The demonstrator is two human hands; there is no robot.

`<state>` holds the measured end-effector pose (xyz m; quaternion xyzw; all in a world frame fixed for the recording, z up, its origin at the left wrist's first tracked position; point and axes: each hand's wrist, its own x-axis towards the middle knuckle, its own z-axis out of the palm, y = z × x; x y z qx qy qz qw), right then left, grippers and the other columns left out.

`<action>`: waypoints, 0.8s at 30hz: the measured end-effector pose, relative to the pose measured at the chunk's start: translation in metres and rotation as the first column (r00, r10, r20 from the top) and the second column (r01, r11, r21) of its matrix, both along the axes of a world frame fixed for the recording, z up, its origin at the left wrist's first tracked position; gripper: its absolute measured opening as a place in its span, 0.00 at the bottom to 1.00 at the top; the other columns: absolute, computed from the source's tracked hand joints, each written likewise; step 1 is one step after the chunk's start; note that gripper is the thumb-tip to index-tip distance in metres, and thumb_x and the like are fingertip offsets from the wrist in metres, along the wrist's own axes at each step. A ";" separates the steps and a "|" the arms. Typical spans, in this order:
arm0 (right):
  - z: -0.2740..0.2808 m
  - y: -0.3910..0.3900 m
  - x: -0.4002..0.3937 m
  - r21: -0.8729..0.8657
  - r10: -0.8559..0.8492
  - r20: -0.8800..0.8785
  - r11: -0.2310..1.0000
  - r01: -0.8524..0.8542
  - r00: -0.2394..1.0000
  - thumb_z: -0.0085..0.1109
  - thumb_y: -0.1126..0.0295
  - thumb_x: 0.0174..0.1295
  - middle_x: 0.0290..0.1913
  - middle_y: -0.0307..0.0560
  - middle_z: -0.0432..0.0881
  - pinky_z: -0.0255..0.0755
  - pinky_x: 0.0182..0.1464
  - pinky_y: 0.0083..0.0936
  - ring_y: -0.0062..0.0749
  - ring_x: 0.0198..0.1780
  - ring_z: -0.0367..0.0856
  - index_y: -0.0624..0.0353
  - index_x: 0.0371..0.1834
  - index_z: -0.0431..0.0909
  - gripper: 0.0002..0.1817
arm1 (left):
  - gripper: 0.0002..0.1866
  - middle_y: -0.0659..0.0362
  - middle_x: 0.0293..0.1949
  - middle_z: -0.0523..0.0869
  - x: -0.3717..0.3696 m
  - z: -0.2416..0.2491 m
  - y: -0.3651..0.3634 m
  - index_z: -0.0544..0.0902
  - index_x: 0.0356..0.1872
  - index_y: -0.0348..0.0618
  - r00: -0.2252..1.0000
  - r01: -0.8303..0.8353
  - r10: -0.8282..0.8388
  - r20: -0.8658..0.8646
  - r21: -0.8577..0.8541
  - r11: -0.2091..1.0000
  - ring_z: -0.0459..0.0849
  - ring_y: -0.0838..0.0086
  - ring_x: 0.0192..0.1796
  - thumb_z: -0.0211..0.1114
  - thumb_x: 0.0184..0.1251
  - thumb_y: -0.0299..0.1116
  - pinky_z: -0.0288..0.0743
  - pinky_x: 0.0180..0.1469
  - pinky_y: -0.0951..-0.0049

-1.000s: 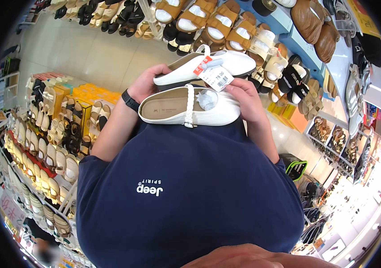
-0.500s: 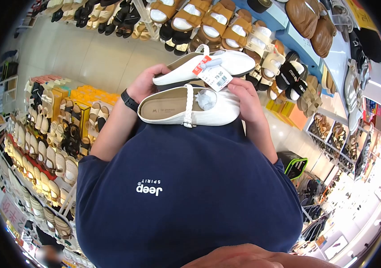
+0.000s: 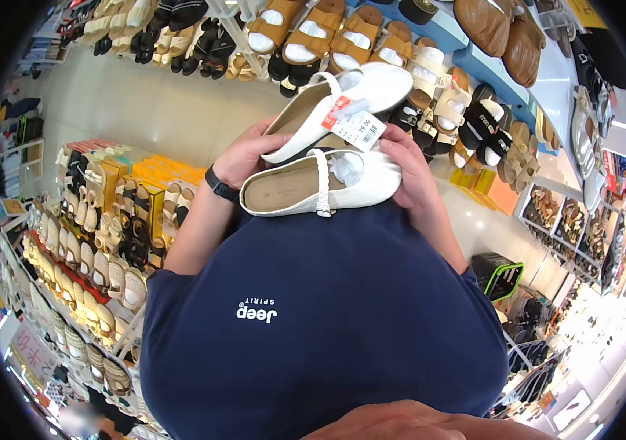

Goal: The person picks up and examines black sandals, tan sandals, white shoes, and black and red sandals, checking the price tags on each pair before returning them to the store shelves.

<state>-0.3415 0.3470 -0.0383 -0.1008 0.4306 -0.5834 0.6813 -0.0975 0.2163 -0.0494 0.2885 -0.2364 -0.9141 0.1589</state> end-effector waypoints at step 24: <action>0.032 -0.006 -0.045 -0.150 -0.177 -0.309 0.979 0.136 0.934 0.58 0.73 0.59 0.48 0.47 0.77 0.73 0.52 0.26 0.28 0.49 0.78 0.59 0.61 0.67 0.25 | 0.45 0.50 0.70 0.65 -0.017 0.038 0.020 0.55 0.73 0.41 0.998 0.013 -0.031 -0.047 -0.345 0.938 0.65 0.62 0.72 0.65 0.52 0.16 0.60 0.72 0.63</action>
